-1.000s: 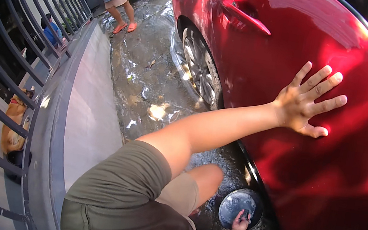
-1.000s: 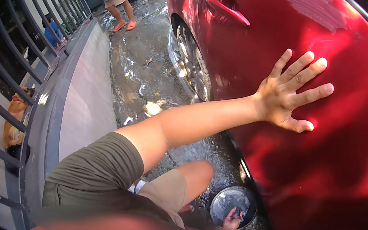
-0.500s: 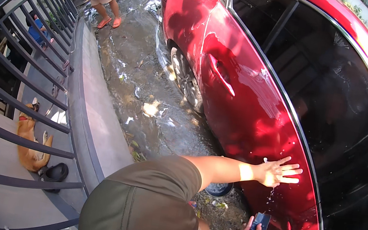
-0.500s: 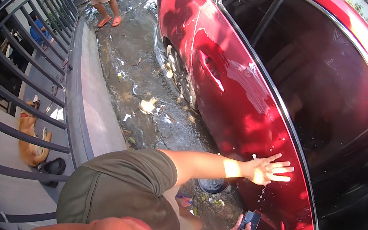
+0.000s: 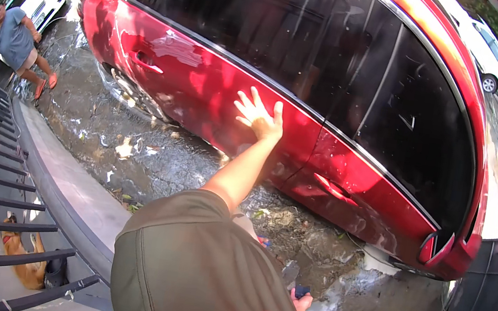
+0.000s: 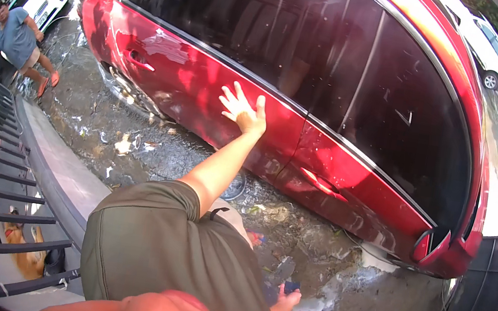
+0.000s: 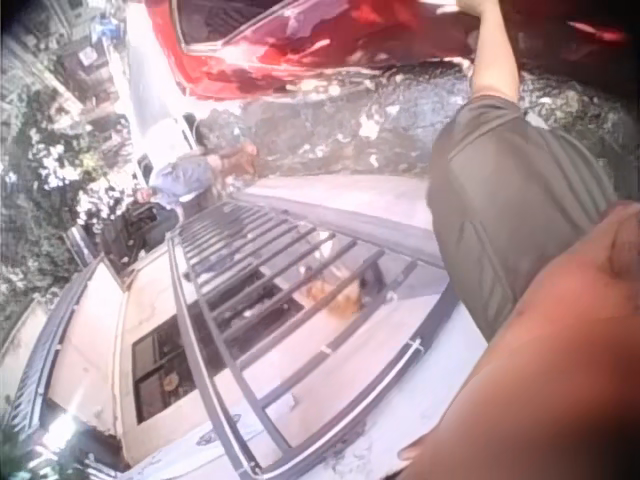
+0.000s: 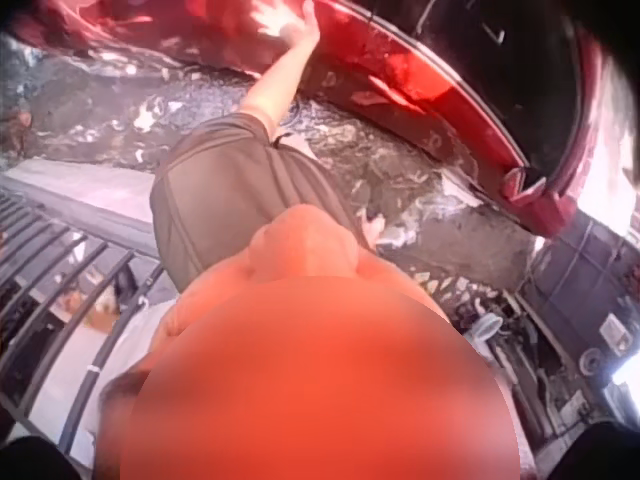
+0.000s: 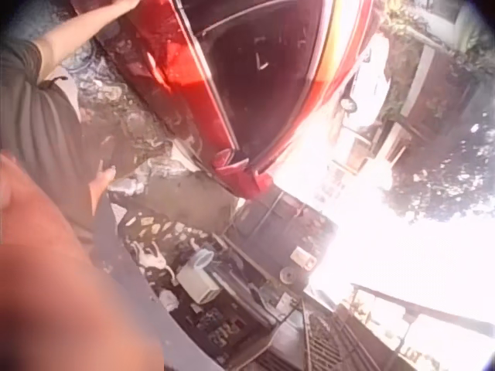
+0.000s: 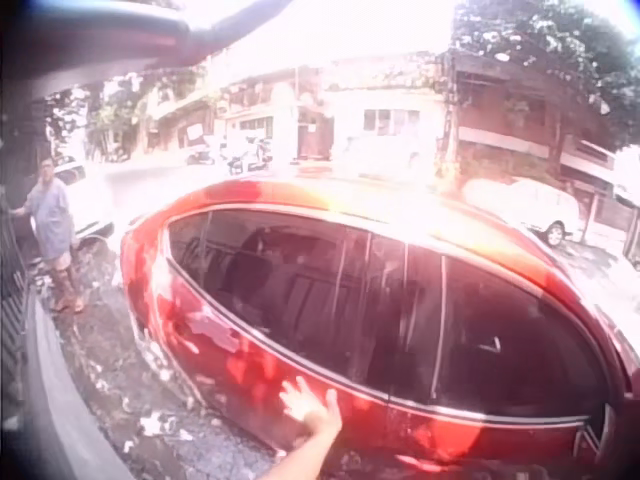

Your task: The person sands the paint on a red car using a sanding block dipped in a bucket of water.

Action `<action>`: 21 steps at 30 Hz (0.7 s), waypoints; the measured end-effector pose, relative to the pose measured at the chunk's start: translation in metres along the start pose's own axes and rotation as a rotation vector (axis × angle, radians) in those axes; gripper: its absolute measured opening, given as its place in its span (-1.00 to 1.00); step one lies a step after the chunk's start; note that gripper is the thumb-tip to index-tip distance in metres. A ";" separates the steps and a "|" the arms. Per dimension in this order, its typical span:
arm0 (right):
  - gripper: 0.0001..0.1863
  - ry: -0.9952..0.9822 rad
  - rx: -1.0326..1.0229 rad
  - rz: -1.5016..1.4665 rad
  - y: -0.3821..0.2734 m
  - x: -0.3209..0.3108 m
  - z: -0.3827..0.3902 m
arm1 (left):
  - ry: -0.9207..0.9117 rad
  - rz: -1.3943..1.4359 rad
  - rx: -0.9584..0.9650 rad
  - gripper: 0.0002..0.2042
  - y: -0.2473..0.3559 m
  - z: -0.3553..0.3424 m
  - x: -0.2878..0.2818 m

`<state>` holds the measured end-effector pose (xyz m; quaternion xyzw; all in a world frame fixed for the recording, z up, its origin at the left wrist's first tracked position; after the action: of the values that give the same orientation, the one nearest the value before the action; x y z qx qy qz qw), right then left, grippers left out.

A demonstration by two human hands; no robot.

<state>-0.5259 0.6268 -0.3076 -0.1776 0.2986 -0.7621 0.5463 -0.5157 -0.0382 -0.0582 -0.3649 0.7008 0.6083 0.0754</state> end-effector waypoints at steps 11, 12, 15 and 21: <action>-0.72 0.342 -0.123 0.258 -0.140 -0.066 -0.115 | 0.214 -0.085 -0.041 -0.12 -0.018 -0.022 0.001; -0.72 0.331 -0.217 0.353 -0.154 -0.084 -0.138 | 0.269 -0.104 -0.077 -0.13 -0.017 -0.024 0.002; -0.70 0.312 -0.375 0.621 -0.142 -0.157 -0.191 | 0.118 -0.016 -0.392 -0.20 0.033 0.109 0.010; -0.67 0.595 -0.199 0.548 -0.132 -0.331 -0.197 | -0.946 -0.562 -0.459 -0.22 -0.056 0.361 0.120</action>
<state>-0.6272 1.0185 -0.3529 0.0846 0.5521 -0.5738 0.5990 -0.6907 0.2393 -0.2582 -0.2327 0.3183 0.7975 0.4566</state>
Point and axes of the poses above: each hand's wrist, its own z-axis away from the middle knuckle, its own x-axis out of the palm, y = z × x, the point moved 5 cm from there along -z, towards the middle knuckle, and after that the axes turned 11 degrees about -x, right-handed, at the moved point
